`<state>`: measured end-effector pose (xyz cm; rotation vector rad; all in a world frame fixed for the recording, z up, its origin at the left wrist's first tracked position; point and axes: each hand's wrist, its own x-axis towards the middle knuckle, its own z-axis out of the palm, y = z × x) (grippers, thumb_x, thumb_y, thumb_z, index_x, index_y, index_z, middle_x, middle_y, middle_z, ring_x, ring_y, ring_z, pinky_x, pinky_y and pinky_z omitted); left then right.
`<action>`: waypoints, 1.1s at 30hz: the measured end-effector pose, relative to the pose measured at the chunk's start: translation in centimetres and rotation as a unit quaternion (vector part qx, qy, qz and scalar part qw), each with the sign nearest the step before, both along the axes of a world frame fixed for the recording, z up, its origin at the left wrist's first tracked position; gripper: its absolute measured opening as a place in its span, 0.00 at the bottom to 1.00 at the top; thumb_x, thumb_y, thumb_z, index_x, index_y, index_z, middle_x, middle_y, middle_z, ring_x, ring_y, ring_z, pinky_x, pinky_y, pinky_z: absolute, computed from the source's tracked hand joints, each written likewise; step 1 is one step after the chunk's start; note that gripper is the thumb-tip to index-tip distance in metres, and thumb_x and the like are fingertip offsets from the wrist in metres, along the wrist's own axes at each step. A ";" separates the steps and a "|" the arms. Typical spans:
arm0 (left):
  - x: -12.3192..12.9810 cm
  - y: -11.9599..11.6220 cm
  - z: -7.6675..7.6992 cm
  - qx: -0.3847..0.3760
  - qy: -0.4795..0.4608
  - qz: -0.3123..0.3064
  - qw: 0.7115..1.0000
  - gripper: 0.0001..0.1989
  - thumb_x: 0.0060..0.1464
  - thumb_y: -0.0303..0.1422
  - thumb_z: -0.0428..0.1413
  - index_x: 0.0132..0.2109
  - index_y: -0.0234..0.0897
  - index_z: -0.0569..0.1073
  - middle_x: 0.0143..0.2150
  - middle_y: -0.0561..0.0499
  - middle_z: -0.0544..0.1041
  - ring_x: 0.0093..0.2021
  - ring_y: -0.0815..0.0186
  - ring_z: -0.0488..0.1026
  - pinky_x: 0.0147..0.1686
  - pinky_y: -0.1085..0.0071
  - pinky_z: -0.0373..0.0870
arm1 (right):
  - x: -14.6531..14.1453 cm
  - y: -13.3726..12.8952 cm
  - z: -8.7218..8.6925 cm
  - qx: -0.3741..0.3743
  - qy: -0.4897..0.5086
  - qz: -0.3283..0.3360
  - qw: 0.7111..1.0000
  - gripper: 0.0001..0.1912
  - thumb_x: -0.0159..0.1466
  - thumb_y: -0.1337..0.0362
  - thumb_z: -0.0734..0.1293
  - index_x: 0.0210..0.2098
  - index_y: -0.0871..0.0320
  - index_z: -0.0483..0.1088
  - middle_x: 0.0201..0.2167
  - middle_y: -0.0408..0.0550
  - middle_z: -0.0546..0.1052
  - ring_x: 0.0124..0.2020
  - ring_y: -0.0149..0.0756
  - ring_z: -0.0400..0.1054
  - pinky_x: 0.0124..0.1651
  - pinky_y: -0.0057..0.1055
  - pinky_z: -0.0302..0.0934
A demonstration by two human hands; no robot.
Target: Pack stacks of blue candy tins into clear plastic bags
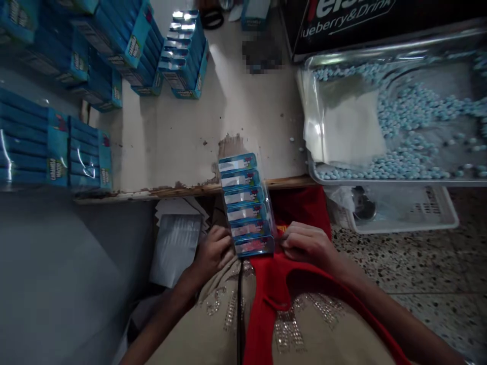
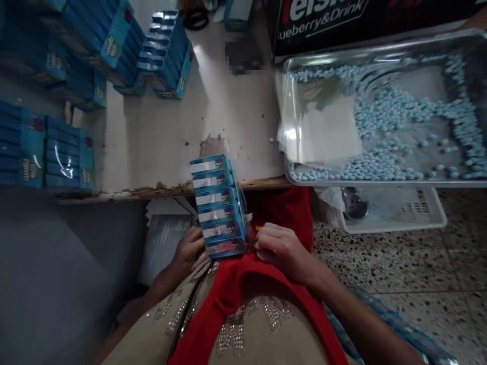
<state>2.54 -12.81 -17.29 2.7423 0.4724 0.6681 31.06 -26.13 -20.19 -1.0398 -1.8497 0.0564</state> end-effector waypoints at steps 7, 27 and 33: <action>2.7 -1.2 1.0 -0.391 -0.195 0.076 0.897 0.22 0.60 0.42 0.68 0.52 0.41 0.66 0.49 0.47 0.78 0.48 0.61 0.80 0.50 0.67 0.78 | -1.2 2.6 1.7 0.012 0.006 -0.050 0.999 0.32 0.73 0.60 0.67 0.73 0.56 0.56 0.64 0.62 0.74 0.64 0.45 0.73 0.62 0.43 0.76; 5.4 0.0 3.4 -0.213 -0.163 0.207 0.941 0.21 0.70 0.40 0.56 0.65 0.37 0.78 0.62 0.41 0.82 0.62 0.53 0.80 0.62 0.63 0.74 | -2.9 6.8 1.5 0.081 0.102 -0.236 0.963 0.20 0.72 0.58 0.71 0.60 0.58 0.79 0.50 0.53 0.85 0.46 0.41 0.84 0.51 0.32 0.79; 6.6 3.3 7.2 -0.455 -0.276 0.137 0.836 0.65 0.42 0.62 0.73 0.77 0.32 0.61 0.68 0.32 0.74 0.67 0.45 0.73 0.62 0.61 0.72 | -0.3 9.1 1.5 -0.078 0.395 0.007 0.915 0.47 0.70 0.31 0.62 0.77 0.51 0.56 0.75 0.59 0.65 0.72 0.51 0.67 0.68 0.51 0.71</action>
